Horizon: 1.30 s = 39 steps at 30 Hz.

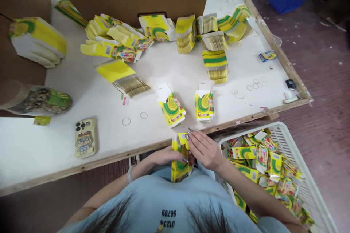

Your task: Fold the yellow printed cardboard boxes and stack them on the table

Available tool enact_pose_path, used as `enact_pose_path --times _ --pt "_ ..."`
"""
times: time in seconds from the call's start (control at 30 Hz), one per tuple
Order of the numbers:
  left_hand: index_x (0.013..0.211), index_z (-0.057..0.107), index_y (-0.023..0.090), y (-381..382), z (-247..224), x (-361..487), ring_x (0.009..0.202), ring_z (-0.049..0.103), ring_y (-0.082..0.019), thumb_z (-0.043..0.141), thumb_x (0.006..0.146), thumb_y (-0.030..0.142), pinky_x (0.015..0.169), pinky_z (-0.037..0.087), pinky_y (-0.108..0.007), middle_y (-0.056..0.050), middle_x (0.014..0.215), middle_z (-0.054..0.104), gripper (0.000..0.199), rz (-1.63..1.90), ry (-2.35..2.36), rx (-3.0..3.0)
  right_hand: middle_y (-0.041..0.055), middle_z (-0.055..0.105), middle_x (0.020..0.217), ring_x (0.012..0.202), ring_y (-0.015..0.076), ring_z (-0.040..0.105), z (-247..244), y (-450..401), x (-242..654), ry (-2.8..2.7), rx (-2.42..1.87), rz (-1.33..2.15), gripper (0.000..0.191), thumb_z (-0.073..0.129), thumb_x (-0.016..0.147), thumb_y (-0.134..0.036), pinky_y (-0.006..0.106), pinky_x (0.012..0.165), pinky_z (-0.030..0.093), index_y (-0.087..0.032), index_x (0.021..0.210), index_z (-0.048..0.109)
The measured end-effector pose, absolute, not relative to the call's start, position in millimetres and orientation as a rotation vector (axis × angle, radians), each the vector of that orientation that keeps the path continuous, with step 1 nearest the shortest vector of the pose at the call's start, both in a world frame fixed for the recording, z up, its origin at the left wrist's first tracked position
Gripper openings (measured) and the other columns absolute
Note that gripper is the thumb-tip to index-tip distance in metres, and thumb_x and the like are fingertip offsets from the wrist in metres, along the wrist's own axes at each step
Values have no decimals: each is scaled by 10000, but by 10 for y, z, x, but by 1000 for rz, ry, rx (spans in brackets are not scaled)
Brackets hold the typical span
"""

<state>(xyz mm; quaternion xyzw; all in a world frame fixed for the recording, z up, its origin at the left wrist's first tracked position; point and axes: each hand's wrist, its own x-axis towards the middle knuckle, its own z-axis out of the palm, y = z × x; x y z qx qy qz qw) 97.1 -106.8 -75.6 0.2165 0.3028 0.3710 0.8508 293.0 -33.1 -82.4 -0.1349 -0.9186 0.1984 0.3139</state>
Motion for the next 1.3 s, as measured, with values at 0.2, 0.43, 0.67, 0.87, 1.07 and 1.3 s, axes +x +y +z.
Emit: enact_pose_path --times 0.2,0.43,0.67,0.87,1.07,1.3 --pt "1159 732 214 -1001 -732 1058 1090 690 -243 836 790 450 1029 510 -402 -88 1141 740 450 666 475 718 88 770 1107 1013 259 775 -677 223 2861 -1833 -949 937 199 576 982 -301 432 856 672 -286 1171 636" --pt "1363 631 225 -1082 -653 1027 923 686 -184 786 880 521 844 544 -316 -72 1047 713 587 784 735 878 102 738 960 865 291 701 -643 1417 2596 -2196 -1192 688 220 581 868 -333 483 811 620 -218 1041 656" --pt "1084 642 244 -981 -785 647 1107 648 -193 700 908 414 1004 546 -312 -48 1148 660 251 1868 1566 465 209 669 1367 1316 401 595 -608 869 2021 -2371 -1052 449 523 569 974 -519 630 1145 461 -191 1380 591" --pt "1455 546 275 -831 -1141 591 1606 344 -238 534 1009 507 1328 296 -420 -69 1690 416 503 1701 1575 200 300 560 1508 1354 472 596 -720 280 1496 -2518 -1178 761 982 622 893 -726 635 1031 542 -140 1607 289" --pt "1571 448 266 -829 -1224 670 1644 260 -195 390 1074 480 1345 268 -395 -49 1759 307 545 1689 1458 145 348 501 1551 1214 496 693 -694 144 1400 -2650 -1291 642 1093 679 899 -658 600 949 580 -153 1682 108" --pt "1609 390 272 -833 -1242 701 1646 250 -174 396 1080 434 1349 246 -374 -28 1776 261 554 1674 1389 161 307 617 1440 1134 466 741 -644 184 1411 -2713 -1340 726 1068 723 890 -570 566 920 612 -167 1685 136"
